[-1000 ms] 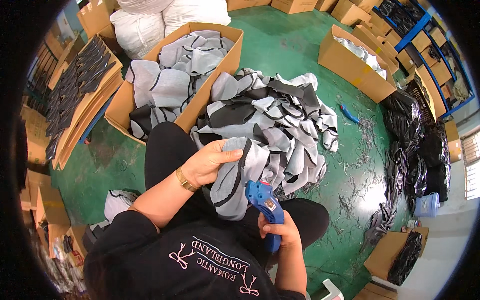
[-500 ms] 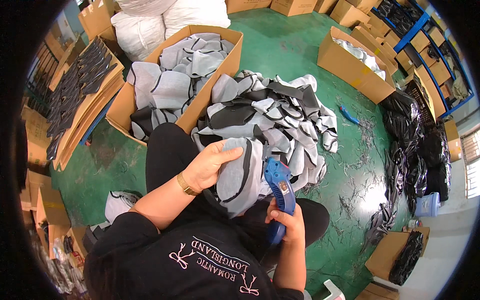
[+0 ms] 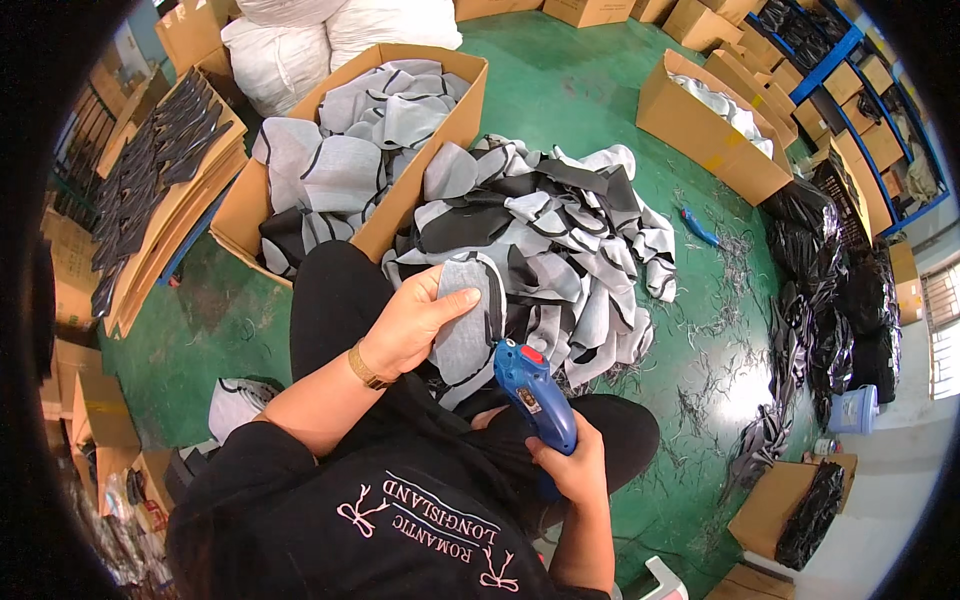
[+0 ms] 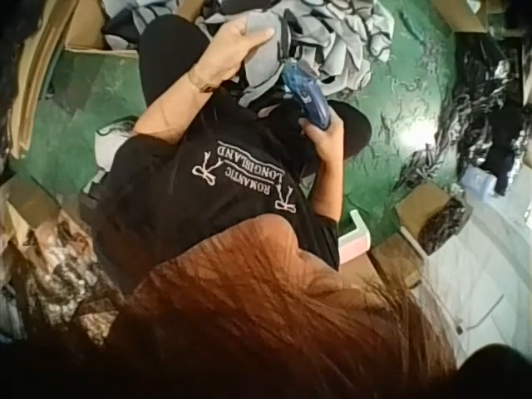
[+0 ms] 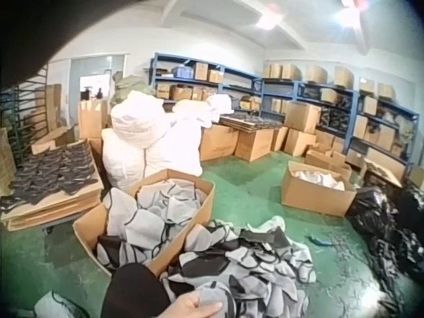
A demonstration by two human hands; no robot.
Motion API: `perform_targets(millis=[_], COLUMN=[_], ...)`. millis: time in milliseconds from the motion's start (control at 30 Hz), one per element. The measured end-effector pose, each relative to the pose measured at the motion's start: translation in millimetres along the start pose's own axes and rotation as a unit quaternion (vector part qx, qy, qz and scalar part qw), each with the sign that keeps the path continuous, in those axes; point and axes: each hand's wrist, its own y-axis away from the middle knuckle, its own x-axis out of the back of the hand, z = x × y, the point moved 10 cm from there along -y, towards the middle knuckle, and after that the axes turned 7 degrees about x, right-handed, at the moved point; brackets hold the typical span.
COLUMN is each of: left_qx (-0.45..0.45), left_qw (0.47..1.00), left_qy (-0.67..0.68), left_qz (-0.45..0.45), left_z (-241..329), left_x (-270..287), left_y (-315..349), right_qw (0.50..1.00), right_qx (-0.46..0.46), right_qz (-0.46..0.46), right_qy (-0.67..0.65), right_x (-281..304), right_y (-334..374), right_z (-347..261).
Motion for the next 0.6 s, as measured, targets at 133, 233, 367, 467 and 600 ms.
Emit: perform_targets(millis=[133,233,367,467,600], left_qx=[-0.001,-0.012,-0.028,-0.019,0.048], left_qw=[1.0,0.999,0.994,0.994,0.998], left_qy=[-0.018,-0.042,-0.104,-0.106,0.015], left_qz=[-0.003,0.001,-0.007,-0.02,-0.021], left_z=[-0.3,-1.4,-3.2,-9.5,-24.4], left_x=[-1.0,-1.2,-7.1,-11.2,-3.2], left_y=[4.0,7.4,13.3,16.8,7.9], right_qw=[1.0,1.0,0.999,0.996,0.991], right_qx=[-0.004,-0.002,-0.004,0.004,0.035], right_qz=[0.003,0.002,0.007,0.023,0.048], right_qy=[0.0,-0.008,-0.036,-0.082,-0.122], right_x=[-0.8,-1.3,-0.7,-0.3,4.0], right_y=[-1.3,-2.5,-6.8,-13.5,-19.8], right_z=[-2.5,-5.6,-8.8,-14.3,-26.3])
